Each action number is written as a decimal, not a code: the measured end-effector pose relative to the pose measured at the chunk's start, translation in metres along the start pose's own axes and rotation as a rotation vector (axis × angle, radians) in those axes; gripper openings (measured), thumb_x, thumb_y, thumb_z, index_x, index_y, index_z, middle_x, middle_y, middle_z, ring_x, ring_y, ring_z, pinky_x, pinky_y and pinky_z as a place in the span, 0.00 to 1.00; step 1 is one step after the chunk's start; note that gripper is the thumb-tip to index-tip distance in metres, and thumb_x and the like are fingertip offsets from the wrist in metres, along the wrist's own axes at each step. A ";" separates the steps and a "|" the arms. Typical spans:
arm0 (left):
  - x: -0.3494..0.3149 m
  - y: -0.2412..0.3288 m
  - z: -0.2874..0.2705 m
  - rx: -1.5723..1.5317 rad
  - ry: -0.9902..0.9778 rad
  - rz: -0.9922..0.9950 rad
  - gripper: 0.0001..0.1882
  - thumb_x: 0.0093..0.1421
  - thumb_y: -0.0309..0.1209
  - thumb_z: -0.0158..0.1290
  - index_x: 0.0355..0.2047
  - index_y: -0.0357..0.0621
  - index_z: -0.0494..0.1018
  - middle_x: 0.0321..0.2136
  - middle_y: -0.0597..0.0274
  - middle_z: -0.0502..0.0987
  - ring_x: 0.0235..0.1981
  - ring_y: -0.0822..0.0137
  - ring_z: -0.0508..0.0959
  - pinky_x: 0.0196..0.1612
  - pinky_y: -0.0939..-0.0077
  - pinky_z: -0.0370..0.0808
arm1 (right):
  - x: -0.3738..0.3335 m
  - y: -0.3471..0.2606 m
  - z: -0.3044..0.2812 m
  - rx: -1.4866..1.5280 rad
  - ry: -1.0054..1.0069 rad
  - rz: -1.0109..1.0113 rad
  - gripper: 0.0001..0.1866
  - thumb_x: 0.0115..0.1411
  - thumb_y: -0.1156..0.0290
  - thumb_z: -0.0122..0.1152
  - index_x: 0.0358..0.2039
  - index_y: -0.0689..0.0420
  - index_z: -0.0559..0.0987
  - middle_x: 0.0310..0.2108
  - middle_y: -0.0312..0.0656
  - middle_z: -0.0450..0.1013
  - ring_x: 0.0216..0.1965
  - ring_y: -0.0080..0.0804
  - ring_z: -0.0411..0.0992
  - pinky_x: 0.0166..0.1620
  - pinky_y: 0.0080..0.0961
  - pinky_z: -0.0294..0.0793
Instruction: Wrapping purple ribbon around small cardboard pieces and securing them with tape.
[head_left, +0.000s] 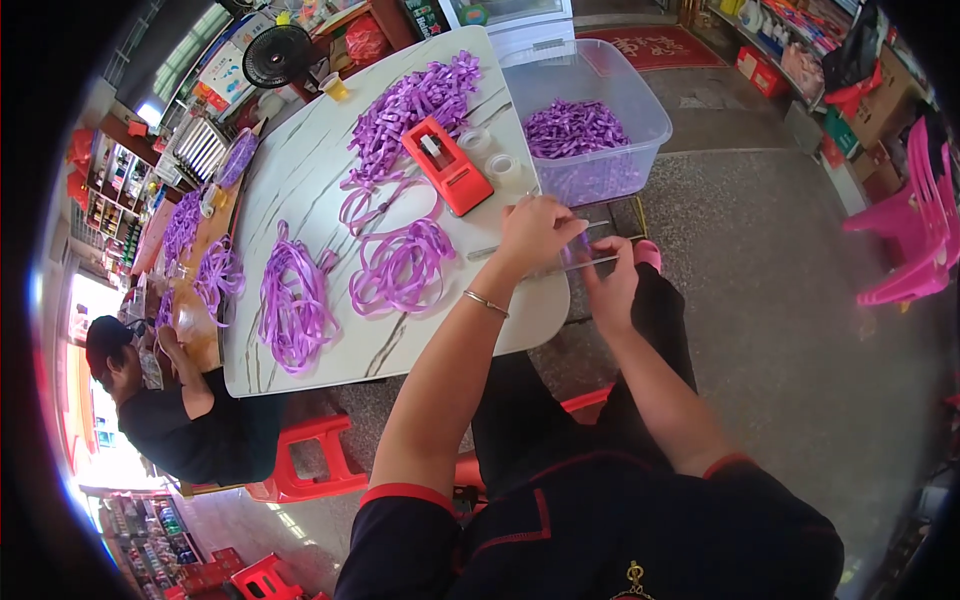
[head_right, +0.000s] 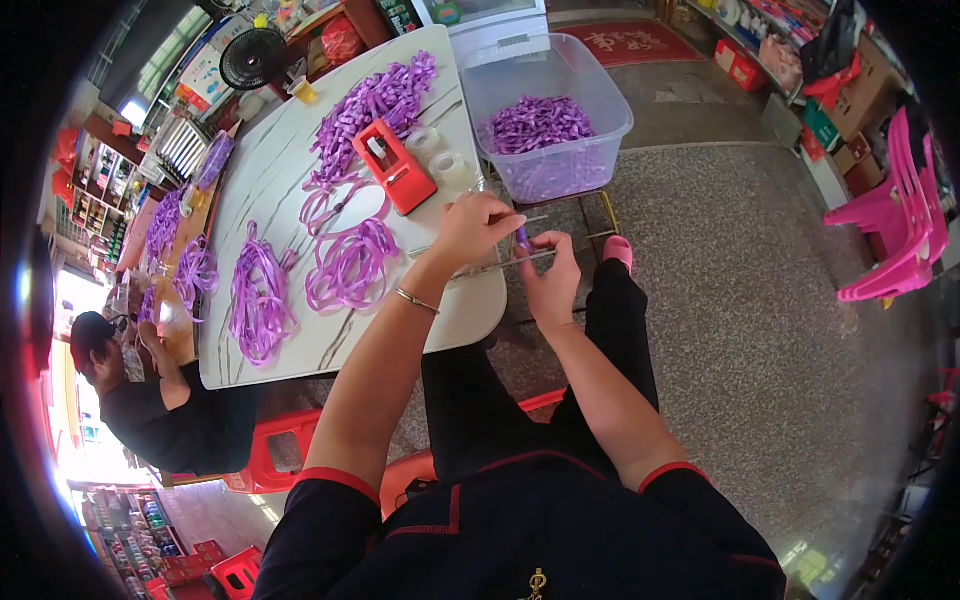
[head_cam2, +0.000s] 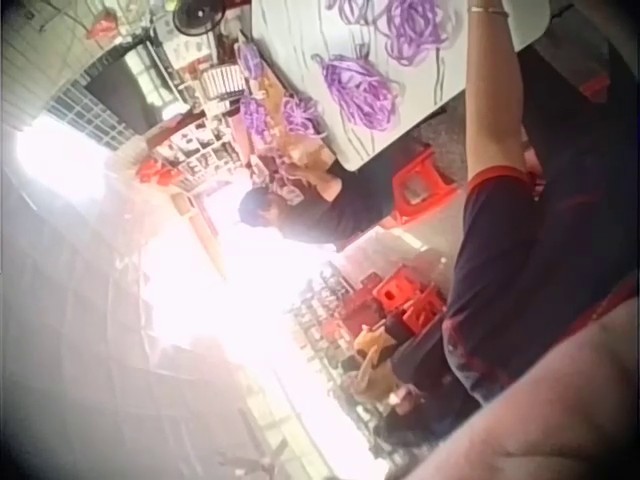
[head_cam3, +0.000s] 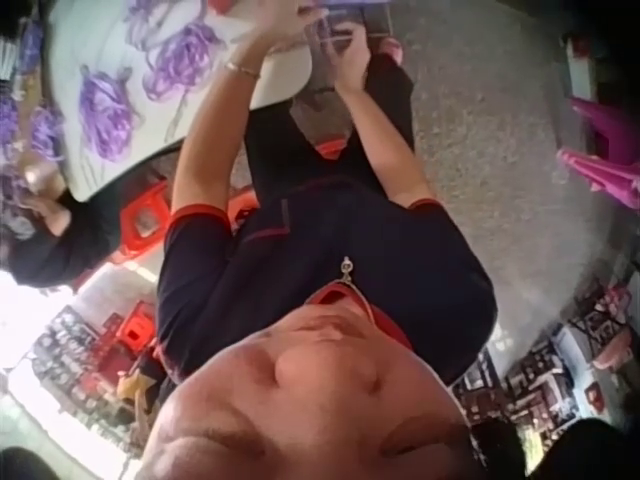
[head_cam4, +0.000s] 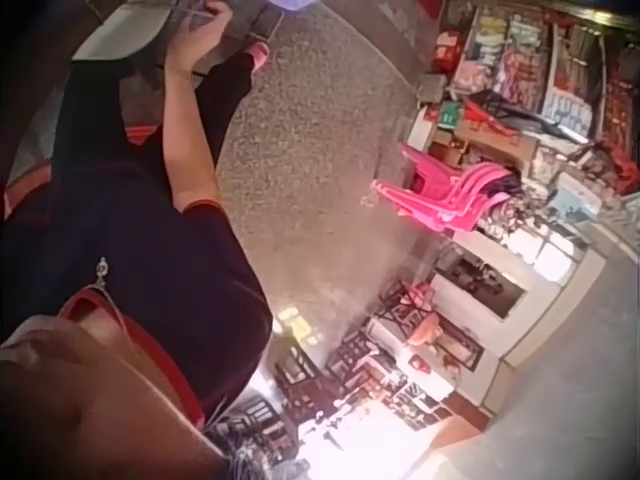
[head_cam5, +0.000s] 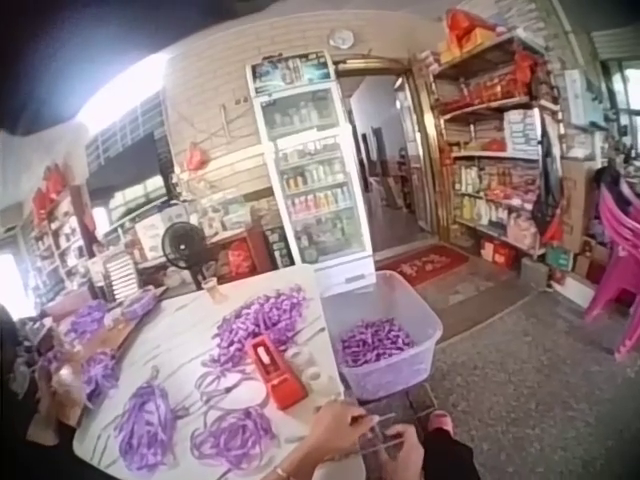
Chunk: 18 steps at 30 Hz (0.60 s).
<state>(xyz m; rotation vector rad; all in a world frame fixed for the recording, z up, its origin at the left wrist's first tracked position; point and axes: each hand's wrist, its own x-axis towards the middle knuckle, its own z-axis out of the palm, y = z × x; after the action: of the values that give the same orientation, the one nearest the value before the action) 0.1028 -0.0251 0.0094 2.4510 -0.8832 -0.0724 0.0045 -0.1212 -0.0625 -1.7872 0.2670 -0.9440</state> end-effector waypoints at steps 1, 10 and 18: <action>-0.001 0.000 0.000 -0.005 0.013 0.007 0.13 0.48 0.43 0.55 0.23 0.47 0.77 0.21 0.65 0.73 0.27 0.64 0.73 0.34 0.63 0.59 | -0.001 -0.001 0.002 0.025 0.028 0.022 0.12 0.46 0.76 0.63 0.31 0.60 0.69 0.28 0.39 0.68 0.27 0.28 0.68 0.33 0.21 0.67; -0.001 0.000 0.001 0.003 0.042 0.043 0.12 0.49 0.42 0.55 0.22 0.46 0.77 0.21 0.66 0.72 0.28 0.63 0.73 0.34 0.64 0.59 | -0.005 0.013 0.015 0.183 0.096 0.174 0.07 0.47 0.79 0.62 0.27 0.59 0.73 0.25 0.35 0.67 0.24 0.20 0.64 0.26 0.16 0.64; -0.002 -0.001 0.001 0.004 0.048 0.047 0.12 0.49 0.42 0.55 0.21 0.47 0.76 0.21 0.66 0.72 0.28 0.63 0.73 0.35 0.63 0.59 | -0.004 0.009 0.009 0.150 0.103 0.042 0.05 0.48 0.80 0.61 0.27 0.59 0.76 0.26 0.36 0.68 0.26 0.24 0.67 0.28 0.18 0.65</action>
<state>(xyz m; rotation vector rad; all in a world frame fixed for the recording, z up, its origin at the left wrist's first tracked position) 0.1016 -0.0235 0.0081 2.4239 -0.9200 0.0042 0.0107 -0.1169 -0.0733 -1.5933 0.2899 -1.0012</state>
